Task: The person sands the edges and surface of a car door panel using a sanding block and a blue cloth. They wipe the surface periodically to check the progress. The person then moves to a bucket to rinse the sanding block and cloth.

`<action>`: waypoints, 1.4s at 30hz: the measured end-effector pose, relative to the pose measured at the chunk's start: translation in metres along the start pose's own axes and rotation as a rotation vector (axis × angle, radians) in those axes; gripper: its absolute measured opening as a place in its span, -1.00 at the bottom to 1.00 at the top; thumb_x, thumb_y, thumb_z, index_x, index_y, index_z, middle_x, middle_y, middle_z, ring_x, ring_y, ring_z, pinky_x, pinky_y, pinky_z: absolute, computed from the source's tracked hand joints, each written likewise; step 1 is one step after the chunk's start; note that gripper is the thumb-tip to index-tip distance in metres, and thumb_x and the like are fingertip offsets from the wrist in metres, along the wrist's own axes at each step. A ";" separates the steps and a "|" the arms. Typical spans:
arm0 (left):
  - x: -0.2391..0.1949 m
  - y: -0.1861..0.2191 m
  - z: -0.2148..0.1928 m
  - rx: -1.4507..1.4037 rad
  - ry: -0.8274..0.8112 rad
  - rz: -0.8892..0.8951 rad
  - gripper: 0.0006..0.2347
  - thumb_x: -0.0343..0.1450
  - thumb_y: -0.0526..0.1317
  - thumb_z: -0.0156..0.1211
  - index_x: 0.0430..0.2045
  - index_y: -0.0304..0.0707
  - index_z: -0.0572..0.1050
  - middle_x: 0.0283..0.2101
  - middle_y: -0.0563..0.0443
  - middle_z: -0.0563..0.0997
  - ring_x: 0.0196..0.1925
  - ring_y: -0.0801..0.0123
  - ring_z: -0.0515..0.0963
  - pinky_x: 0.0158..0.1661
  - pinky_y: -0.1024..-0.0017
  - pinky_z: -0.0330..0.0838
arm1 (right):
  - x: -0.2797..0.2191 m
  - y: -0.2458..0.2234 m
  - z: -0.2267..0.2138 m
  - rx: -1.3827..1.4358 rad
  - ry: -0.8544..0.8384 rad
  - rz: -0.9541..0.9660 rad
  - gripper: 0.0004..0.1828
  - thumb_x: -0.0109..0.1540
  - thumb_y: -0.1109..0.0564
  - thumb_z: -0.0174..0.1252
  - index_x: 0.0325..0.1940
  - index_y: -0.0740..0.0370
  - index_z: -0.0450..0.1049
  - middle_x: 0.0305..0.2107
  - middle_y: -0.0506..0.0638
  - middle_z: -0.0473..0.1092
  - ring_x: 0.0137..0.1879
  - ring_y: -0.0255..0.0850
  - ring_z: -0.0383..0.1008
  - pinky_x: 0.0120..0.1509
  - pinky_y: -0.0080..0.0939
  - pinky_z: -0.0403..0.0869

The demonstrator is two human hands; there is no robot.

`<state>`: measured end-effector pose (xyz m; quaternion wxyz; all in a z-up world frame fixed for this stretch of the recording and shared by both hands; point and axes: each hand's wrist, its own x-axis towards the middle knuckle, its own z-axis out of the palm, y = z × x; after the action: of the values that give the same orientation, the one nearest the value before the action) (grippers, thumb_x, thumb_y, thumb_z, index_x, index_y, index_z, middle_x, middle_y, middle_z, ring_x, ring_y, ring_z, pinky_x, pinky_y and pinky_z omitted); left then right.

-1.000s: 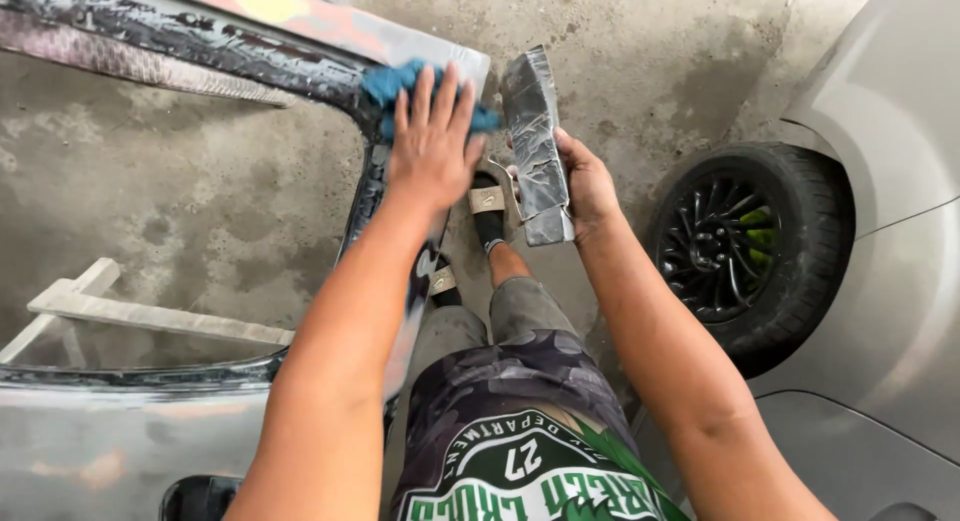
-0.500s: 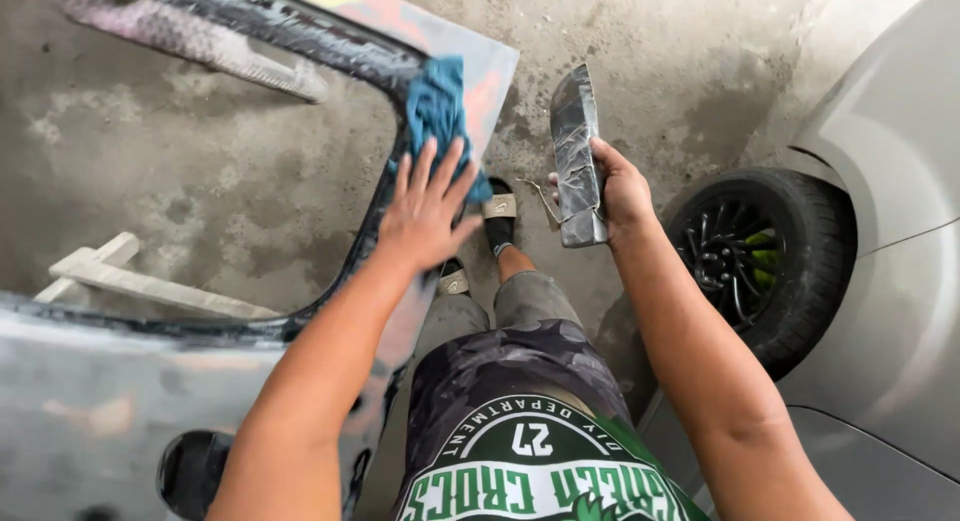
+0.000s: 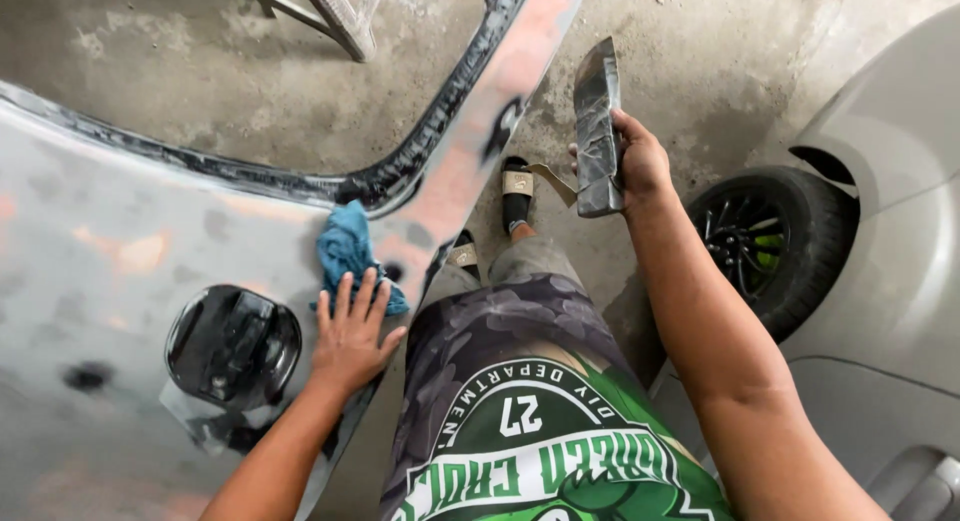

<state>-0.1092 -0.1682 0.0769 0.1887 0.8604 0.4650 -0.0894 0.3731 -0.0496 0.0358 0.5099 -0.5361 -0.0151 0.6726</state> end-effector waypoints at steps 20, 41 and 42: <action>0.196 0.038 0.008 0.034 -0.034 0.202 -0.14 0.41 0.32 -0.11 0.45 -0.42 -0.07 0.57 -0.24 -0.20 0.60 -0.02 -0.31 0.45 0.00 -0.45 | -0.051 -0.001 -0.031 0.045 0.140 -0.043 -0.49 0.39 -0.07 -0.05 0.28 0.36 0.32 -0.20 0.19 0.53 -0.21 0.00 0.62 -0.18 -0.01 0.61; 0.504 0.102 -0.030 0.010 -0.077 0.327 -0.16 0.47 0.28 -0.07 0.47 -0.47 -0.06 0.57 -0.30 -0.16 0.60 -0.08 -0.23 0.48 0.03 -0.38 | 0.056 -0.105 -0.068 0.085 0.191 0.076 -0.43 0.41 -0.05 -0.07 0.47 0.21 0.25 -0.06 0.09 0.46 -0.13 -0.08 0.59 -0.12 -0.06 0.60; 0.521 0.107 -0.033 0.007 -0.091 0.328 -0.16 0.47 0.28 -0.07 0.47 -0.47 -0.06 0.57 -0.30 -0.16 0.60 -0.08 -0.23 0.48 0.03 -0.38 | 0.059 -0.107 -0.071 0.090 0.200 0.086 -0.43 0.41 -0.05 -0.07 0.47 0.21 0.25 -0.06 0.09 0.46 -0.13 -0.08 0.59 -0.12 -0.06 0.60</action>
<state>0.2664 0.1916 -0.0392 0.2184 0.9205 0.3089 -0.0978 0.5026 0.0050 0.0245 0.5032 -0.5771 0.0890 0.6371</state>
